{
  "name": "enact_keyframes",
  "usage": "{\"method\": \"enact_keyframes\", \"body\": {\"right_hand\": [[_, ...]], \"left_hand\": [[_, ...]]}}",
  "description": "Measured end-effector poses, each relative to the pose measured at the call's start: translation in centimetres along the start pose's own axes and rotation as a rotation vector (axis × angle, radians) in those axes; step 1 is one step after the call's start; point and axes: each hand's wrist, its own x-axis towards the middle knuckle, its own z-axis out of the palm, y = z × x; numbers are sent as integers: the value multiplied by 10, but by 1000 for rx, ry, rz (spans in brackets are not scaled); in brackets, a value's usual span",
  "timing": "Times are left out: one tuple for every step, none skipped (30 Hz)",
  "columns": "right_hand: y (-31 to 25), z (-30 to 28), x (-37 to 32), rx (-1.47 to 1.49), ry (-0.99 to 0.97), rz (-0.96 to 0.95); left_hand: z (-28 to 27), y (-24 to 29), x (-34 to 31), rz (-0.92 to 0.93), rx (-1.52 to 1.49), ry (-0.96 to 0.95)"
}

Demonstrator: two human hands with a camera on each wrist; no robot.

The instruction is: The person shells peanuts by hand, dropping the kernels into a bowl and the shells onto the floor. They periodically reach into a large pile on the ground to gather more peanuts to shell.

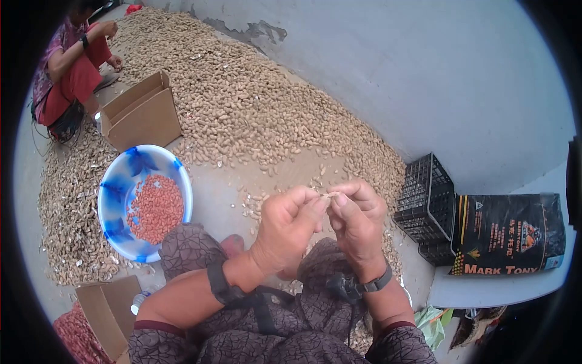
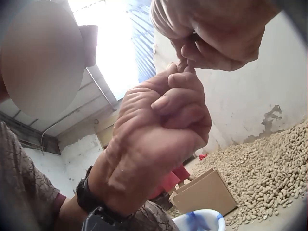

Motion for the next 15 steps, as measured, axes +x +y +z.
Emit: {"method": "enact_keyframes", "body": {"right_hand": [[-1,0,1,-58,-17,-23],[-2,-1,2,-116,-35,-45],[-3,-5,3,-116,-35,-44],[-6,-10,4,-155,-85,-4],[-7,-13,4,-193,-135,36],[-8,-13,4,-193,-135,37],[-9,-13,3,-199,-145,34],[-9,-13,2,-205,-153,31],[-9,-13,0,-203,-150,32],[-8,-13,-1,-197,-139,16],[-8,-13,-2,-191,-128,1],[-8,-12,-3,-190,-126,2],[-7,-10,-4,-128,-101,32],[-6,-9,-5,-65,-76,62],[-5,-7,-5,-66,-74,61]], "left_hand": [[-1,1,1,0,0,2],[-2,4,2,104,129,5],[-3,7,3,208,258,7],[-4,9,3,207,257,8],[-6,10,3,189,263,0],[-7,12,3,171,269,-9],[-8,13,3,168,269,-8],[-8,13,3,221,307,-26],[-8,14,2,275,346,-46],[-8,15,1,273,347,-48],[-7,16,0,289,375,-66],[-7,17,-1,304,403,-84],[-6,15,-1,302,403,-87],[-6,13,-1,336,400,-70],[-5,12,0,371,398,-52]]}}
